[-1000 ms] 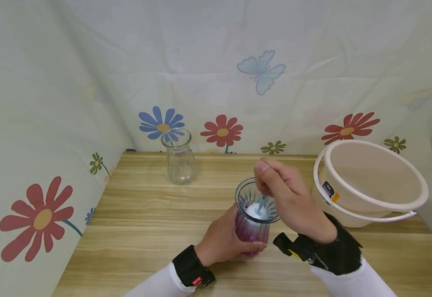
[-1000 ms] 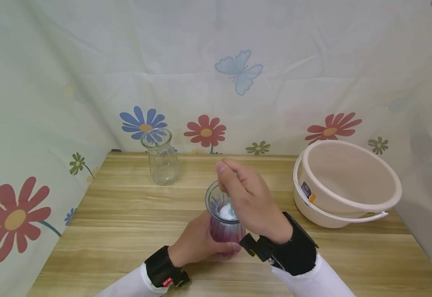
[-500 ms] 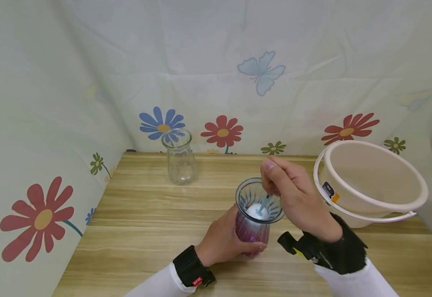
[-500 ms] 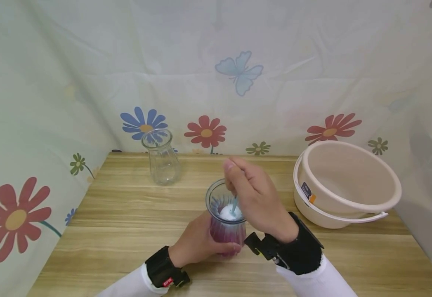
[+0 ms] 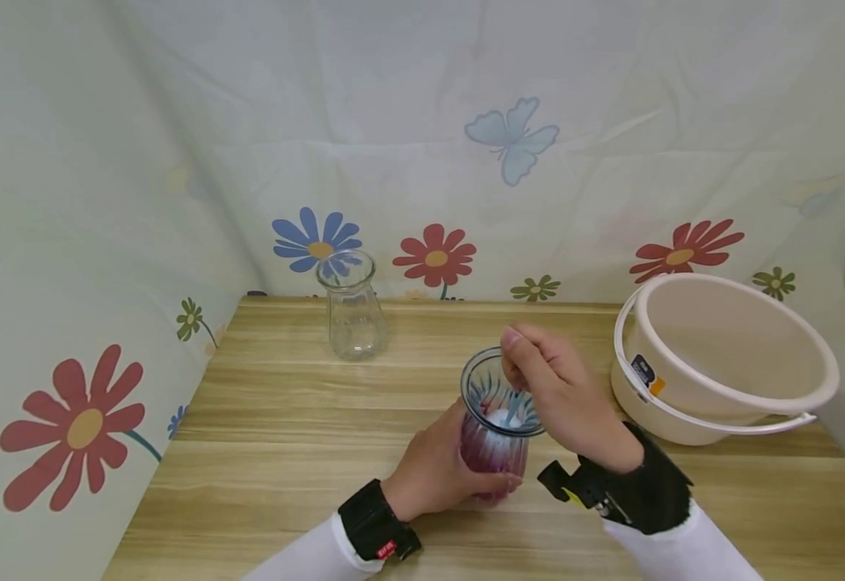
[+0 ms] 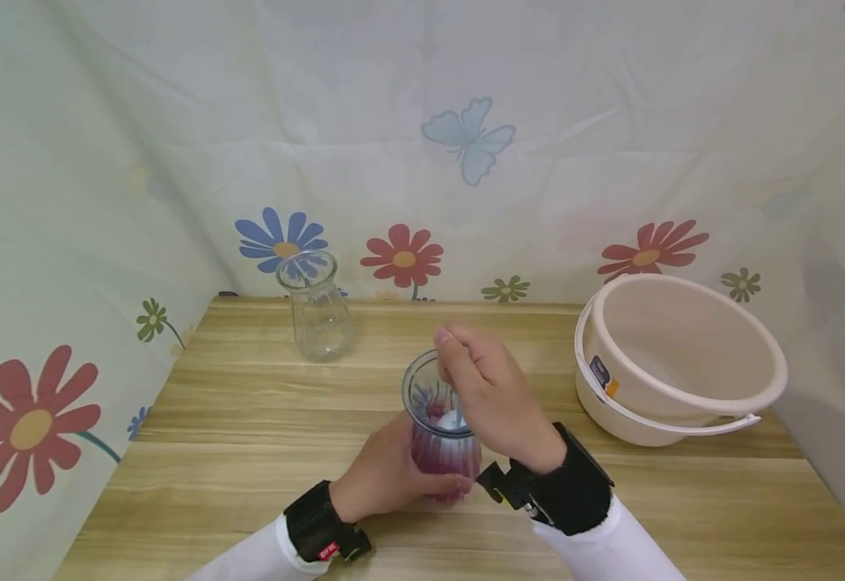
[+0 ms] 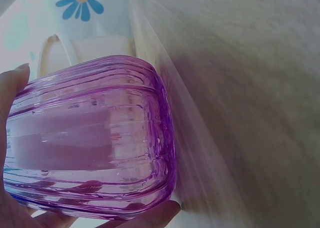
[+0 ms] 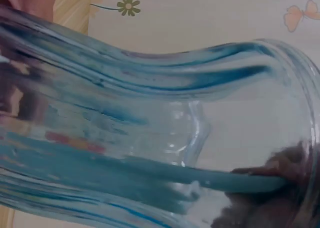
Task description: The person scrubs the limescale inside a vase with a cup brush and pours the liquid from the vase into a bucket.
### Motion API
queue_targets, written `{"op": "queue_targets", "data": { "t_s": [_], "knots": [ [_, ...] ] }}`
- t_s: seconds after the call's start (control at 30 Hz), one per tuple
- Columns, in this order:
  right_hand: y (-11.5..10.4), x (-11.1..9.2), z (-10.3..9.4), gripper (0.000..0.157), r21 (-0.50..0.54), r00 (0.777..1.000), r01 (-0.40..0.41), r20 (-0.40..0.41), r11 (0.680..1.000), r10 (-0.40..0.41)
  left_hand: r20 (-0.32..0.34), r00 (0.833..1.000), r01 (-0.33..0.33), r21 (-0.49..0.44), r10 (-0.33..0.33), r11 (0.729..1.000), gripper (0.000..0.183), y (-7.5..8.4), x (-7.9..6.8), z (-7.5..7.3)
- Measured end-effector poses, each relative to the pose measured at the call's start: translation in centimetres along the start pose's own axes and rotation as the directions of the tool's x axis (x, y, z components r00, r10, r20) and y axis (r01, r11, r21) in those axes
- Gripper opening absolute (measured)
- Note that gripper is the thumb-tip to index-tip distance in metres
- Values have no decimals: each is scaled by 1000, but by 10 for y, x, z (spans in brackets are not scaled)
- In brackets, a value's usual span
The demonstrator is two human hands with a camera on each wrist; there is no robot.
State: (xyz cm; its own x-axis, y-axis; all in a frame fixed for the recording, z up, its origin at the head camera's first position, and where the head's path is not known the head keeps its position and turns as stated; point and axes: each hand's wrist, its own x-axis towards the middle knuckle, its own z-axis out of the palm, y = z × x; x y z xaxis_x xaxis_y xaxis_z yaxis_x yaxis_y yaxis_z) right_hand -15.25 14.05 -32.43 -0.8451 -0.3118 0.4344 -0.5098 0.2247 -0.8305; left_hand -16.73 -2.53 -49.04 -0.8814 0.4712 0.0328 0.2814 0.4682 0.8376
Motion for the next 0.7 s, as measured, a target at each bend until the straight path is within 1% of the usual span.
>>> {"op": "queue_targets", "data": {
  "t_s": [0.33, 0.53, 0.7],
  "knots": [
    [2, -1, 1, 39, -86, 998, -46, 34, 995, 49, -8, 1000, -1, 27, 2, 1000, 100, 1, -1, -1],
    [1, -1, 1, 39, -87, 999, -40, 32, 995, 43, 5, 1000, -15, 2, 15, 1000, 99, 1, 0, -1],
    [-6, -2, 2, 38, -69, 999, -31, 29, 997, 33, 8, 1000, -10, -13, 10, 1000, 100, 1, 0, -1]
  ]
}}
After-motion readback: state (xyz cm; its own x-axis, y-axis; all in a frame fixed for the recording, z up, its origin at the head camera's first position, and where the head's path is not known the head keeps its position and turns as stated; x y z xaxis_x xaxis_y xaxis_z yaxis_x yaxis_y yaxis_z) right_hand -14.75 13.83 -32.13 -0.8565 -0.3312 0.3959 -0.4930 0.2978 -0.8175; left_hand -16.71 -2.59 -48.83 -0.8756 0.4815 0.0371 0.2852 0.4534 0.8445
